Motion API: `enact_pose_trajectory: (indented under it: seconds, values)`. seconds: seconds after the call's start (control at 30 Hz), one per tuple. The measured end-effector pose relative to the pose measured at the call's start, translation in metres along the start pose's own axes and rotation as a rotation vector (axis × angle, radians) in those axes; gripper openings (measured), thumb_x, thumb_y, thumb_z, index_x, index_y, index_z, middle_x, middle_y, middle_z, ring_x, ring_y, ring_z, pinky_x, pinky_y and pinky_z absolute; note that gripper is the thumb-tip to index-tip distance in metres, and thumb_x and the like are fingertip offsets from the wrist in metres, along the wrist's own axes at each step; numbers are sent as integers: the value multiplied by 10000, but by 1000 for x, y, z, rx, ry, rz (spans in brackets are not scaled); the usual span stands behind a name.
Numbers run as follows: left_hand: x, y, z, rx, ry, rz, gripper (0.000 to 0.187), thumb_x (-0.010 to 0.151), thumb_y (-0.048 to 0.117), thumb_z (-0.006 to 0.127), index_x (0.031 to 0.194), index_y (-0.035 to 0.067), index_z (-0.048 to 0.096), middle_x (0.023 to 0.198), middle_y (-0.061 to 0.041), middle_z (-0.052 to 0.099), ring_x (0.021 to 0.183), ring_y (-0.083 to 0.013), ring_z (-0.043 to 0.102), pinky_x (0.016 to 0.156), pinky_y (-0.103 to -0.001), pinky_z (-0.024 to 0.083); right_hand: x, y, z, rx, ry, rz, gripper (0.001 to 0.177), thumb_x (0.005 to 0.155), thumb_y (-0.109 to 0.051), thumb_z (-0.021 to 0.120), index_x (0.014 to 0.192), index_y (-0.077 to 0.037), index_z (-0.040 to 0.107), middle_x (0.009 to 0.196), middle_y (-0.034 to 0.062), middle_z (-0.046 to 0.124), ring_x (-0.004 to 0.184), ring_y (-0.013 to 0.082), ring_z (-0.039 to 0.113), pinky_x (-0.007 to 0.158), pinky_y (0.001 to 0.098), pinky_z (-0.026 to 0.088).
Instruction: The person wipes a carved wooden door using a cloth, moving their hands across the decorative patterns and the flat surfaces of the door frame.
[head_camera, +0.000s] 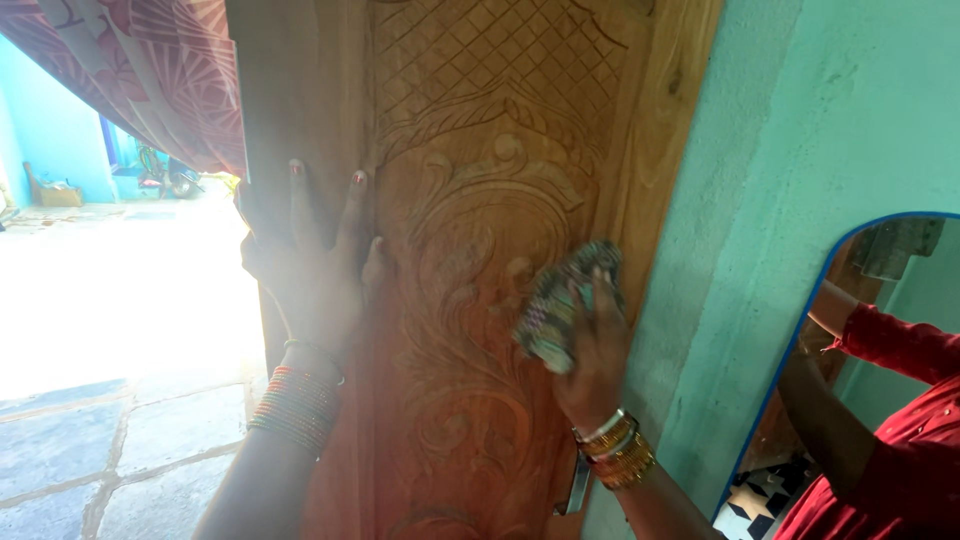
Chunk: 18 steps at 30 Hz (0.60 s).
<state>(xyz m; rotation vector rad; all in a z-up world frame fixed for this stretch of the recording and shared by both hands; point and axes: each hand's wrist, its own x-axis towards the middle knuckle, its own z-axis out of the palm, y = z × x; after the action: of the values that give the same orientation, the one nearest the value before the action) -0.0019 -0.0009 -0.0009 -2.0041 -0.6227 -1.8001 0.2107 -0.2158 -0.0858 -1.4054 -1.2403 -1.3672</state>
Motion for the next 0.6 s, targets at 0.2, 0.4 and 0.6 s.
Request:
enact_pose_trajectory:
  seconds: [0.2,0.4,0.6]
  values:
    - [0,1,-2,31,-42,-24,727,988,409,683,1660,360,410,1739,-168,190,1529,-603,111,1110,-739,299,60,-17,30,-156,-109,-34,734,919,-72,511,1630,-68,328,1702,228,286,1602,408,258,1317,550,199]
    - [0,2,-3,-4,-34,-17,711,973,412,679,1633,359,423,1725,-156,180,1525,-588,116,1129,-758,264,54,-30,37,-116,-69,-17,752,963,-372,543,1609,-56,323,1668,250,287,1566,439,254,1266,577,219]
    - [1,3,0,10,-7,-27,695,973,423,680,1622,371,434,1722,-148,182,1524,-580,125,1146,-759,244,27,-35,35,-59,-46,-9,847,1005,-627,433,1613,-49,319,1664,256,289,1563,448,263,1255,596,229]
